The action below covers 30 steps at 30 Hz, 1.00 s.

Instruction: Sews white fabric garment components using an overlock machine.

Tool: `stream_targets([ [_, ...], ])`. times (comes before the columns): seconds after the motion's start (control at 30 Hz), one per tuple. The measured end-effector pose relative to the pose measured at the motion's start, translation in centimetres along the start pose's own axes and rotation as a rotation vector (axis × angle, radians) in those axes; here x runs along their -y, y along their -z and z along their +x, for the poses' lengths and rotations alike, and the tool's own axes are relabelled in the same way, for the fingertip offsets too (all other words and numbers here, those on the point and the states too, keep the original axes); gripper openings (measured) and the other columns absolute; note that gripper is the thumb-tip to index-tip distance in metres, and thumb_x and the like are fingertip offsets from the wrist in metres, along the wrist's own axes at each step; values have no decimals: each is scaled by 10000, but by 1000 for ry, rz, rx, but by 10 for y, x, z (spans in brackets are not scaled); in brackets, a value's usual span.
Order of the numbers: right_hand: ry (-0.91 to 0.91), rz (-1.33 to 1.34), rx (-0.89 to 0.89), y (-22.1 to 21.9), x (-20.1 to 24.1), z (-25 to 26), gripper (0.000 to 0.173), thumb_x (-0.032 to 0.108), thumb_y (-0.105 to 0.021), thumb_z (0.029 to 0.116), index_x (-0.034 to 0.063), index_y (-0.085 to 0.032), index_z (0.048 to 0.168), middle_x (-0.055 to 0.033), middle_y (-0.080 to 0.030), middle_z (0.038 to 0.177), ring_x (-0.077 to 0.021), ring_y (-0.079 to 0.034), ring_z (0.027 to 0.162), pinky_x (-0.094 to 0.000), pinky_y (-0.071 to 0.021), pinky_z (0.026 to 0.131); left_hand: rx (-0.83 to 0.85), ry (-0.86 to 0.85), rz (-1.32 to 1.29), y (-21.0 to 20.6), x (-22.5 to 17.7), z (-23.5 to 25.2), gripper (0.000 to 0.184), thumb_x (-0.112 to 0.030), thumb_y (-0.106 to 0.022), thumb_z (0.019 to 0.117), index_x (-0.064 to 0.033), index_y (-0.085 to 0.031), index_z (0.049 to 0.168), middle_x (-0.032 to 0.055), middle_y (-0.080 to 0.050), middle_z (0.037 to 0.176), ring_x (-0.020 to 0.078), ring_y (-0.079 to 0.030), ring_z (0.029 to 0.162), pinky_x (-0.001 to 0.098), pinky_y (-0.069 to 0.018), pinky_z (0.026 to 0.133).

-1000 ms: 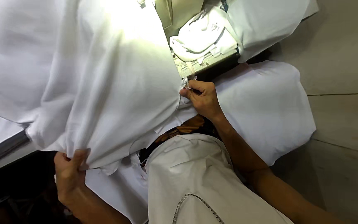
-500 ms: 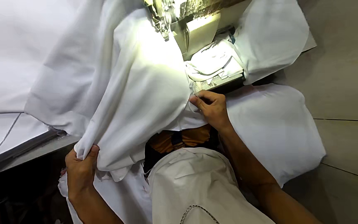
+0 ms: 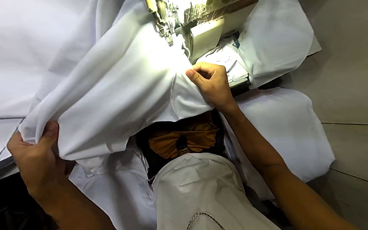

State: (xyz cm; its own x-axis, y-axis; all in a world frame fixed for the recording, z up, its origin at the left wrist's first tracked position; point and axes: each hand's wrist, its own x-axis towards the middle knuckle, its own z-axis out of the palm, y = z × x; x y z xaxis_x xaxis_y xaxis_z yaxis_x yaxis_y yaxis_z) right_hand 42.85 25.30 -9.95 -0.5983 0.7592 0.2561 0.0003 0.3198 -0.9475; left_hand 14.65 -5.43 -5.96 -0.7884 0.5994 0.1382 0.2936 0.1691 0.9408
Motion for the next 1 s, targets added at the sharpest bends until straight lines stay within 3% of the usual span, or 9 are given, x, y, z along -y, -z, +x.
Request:
stream_targets([
  [0.17,29,20,0,-1,2,18,148,151,-670,996,32,-735,937,6,-699,788,1,-618,666,-175,-518,623,-12,30,20,17,15,40,328,-309,-708,970,-192,-584,1250,-116,-684,1128,31,-677,1038,284,-569,955],
  [0.27,29,16,2,-1,3,23,155,162,-674,995,39,-733,922,16,-678,761,2,-582,630,-174,-485,586,-16,46,86,29,21,58,321,-321,-693,976,-218,-603,1266,-135,-687,1118,2,-677,1001,248,-568,921],
  [0.47,28,0,-3,1,3,27,170,173,-674,995,46,-724,893,28,-640,714,3,-537,590,-172,-440,546,-17,59,139,24,4,83,479,-366,-734,939,-147,-564,1330,-80,-669,1187,33,-657,1082,290,-542,998],
  [0.73,50,-32,13,4,4,33,188,181,-666,1000,57,-714,866,50,-602,687,20,-486,565,-162,-393,526,11,-16,161,17,6,100,410,-328,-734,943,-133,-599,1277,-73,-681,1163,44,-662,1071,306,-545,995],
  [0.83,56,-36,16,5,3,35,191,178,-664,1000,61,-708,855,55,-590,677,25,-477,561,-159,-384,525,34,-36,263,7,1,92,362,-298,-725,942,-140,-606,1246,-107,-669,1118,-19,-652,1004,258,-553,941],
  [0.9,44,-31,21,5,3,35,198,188,-665,1001,64,-708,853,54,-588,676,19,-478,564,-164,-385,528,-30,-34,495,7,2,79,455,-431,-725,935,-114,-619,1244,-24,-667,1084,28,-654,933,298,-561,865],
  [0.93,38,-24,29,6,3,36,206,193,-665,1002,65,-704,845,52,-582,670,14,-476,560,-168,-383,525,-86,-51,643,6,1,74,548,-520,-691,938,-75,-614,1248,84,-666,1098,143,-657,945,405,-550,856],
  [0.97,32,-22,43,7,3,36,213,198,-666,1001,65,-699,837,51,-574,660,9,-471,552,-171,-379,519,-140,-64,761,5,-1,69,651,-573,-638,953,-27,-568,1300,204,-638,1191,298,-643,1053,531,-517,920],
  [1.0,23,-27,64,9,3,37,218,207,-671,999,70,-696,831,56,-563,645,9,-461,539,-170,-373,510,-198,-89,818,1,-7,60,705,-555,-590,985,27,-507,1373,284,-574,1312,394,-582,1193,577,-457,1018],
])
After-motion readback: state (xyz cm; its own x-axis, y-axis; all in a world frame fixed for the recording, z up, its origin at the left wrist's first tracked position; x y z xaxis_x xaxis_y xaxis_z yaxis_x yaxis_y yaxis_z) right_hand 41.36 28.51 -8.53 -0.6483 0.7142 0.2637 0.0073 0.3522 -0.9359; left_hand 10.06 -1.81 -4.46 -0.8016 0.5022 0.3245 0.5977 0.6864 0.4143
